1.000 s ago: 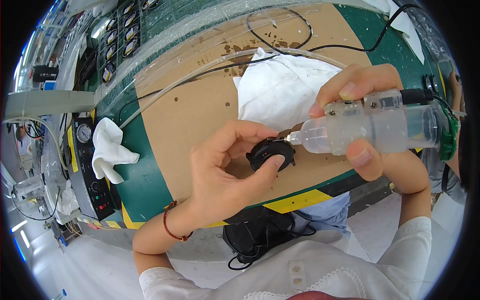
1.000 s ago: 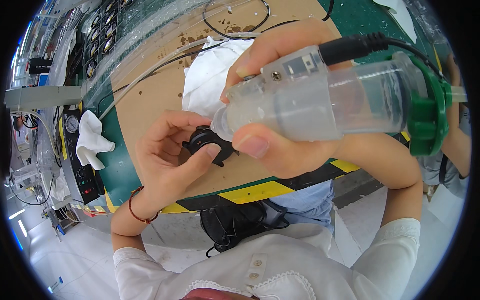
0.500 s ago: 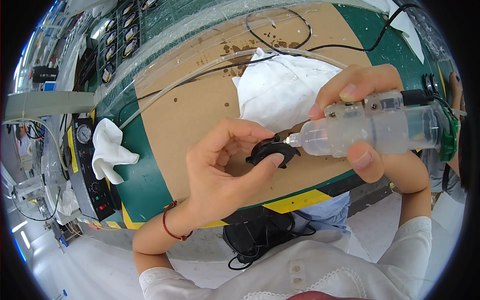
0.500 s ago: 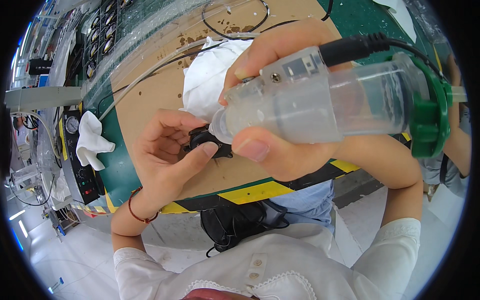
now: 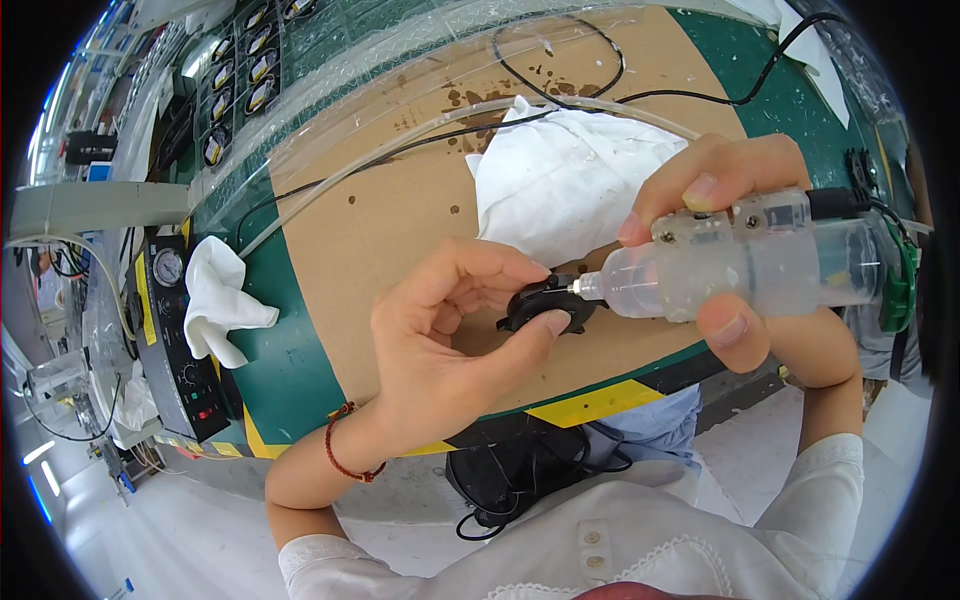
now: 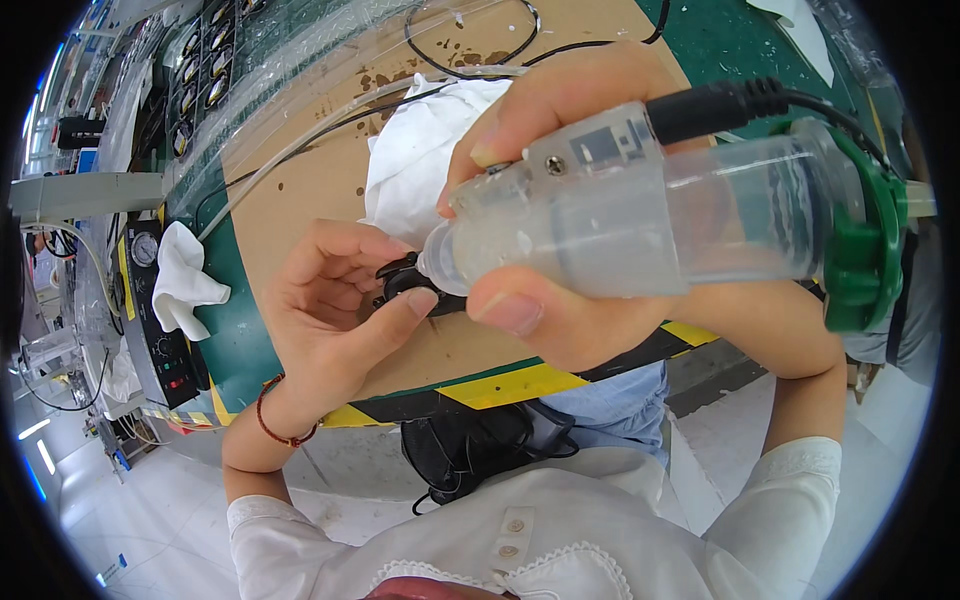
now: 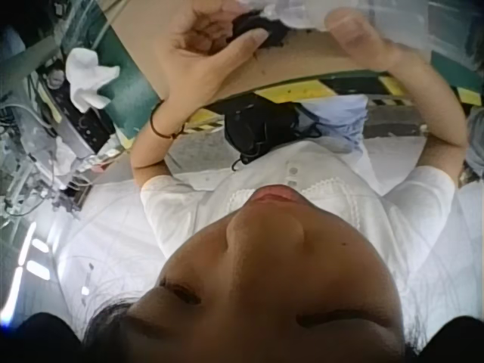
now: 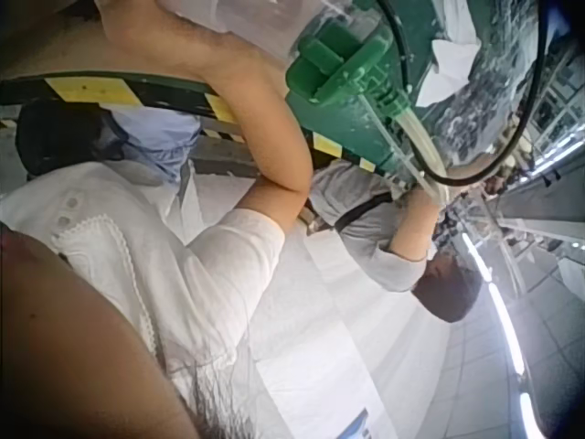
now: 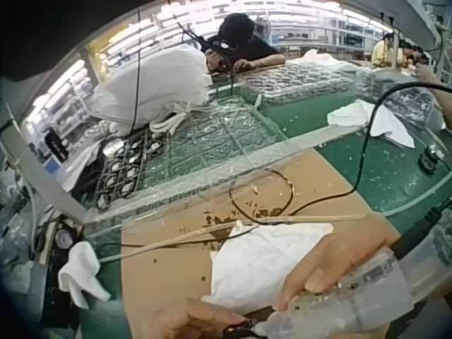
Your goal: Applying glue or sealant to small electronic components using a dispensing syringe at an assembly workbench.
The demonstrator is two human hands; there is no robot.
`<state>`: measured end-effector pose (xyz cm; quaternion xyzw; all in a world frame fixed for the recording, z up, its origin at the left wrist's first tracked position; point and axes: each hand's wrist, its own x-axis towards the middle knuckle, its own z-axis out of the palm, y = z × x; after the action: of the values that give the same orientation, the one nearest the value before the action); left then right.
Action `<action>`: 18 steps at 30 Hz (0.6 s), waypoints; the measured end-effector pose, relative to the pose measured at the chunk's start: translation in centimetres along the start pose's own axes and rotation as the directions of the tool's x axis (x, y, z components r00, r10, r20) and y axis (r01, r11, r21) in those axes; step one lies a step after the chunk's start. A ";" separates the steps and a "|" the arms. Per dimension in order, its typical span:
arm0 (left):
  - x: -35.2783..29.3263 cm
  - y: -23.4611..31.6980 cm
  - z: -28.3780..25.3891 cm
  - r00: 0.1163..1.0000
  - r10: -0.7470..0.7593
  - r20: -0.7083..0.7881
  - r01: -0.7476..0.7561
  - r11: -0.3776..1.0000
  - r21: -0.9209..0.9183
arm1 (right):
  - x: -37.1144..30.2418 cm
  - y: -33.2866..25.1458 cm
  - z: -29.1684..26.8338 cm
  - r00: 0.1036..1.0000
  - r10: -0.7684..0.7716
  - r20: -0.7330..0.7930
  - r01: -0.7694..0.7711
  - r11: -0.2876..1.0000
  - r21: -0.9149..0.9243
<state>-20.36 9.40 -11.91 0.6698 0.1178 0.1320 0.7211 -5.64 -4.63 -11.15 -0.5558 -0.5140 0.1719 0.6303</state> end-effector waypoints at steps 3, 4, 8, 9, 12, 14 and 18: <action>0.0 0.1 0.1 1.000 -0.011 -0.001 0.011 1.000 0.011 | -0.2 -0.1 0.3 0.998 0.034 -0.045 -0.032 0.999 0.041; 0.0 0.2 0.1 1.000 -0.019 -0.007 0.019 1.000 0.013 | -0.2 -0.1 0.2 0.998 0.034 -0.045 -0.032 0.999 0.040; -0.1 0.1 0.1 1.000 -0.004 -0.015 0.005 1.000 0.028 | -0.1 -0.2 0.1 1.000 0.022 0.006 -0.022 0.999 0.044; -0.1 0.1 0.1 1.000 -0.007 -0.013 0.007 1.000 0.026 | 0.0 -0.2 0.1 0.999 0.031 0.017 -0.032 0.998 0.054; -0.1 0.1 0.1 1.000 -0.004 -0.008 0.004 1.000 0.026 | 0.0 -0.1 0.0 1.000 0.015 0.024 -0.016 0.999 0.052; -0.1 0.1 0.1 1.000 0.000 -0.007 0.000 1.000 0.030 | 0.0 -0.2 0.0 0.999 0.018 0.027 -0.019 0.999 0.046; -0.1 -0.2 0.1 0.999 0.027 -0.018 -0.027 0.999 0.030 | -0.1 -0.2 0.1 0.999 0.031 0.008 -0.031 0.999 0.037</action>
<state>-20.42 9.27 -12.06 0.6809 0.1174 0.1460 0.7080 -5.78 -4.71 -11.05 -0.5514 -0.5045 0.1932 0.6357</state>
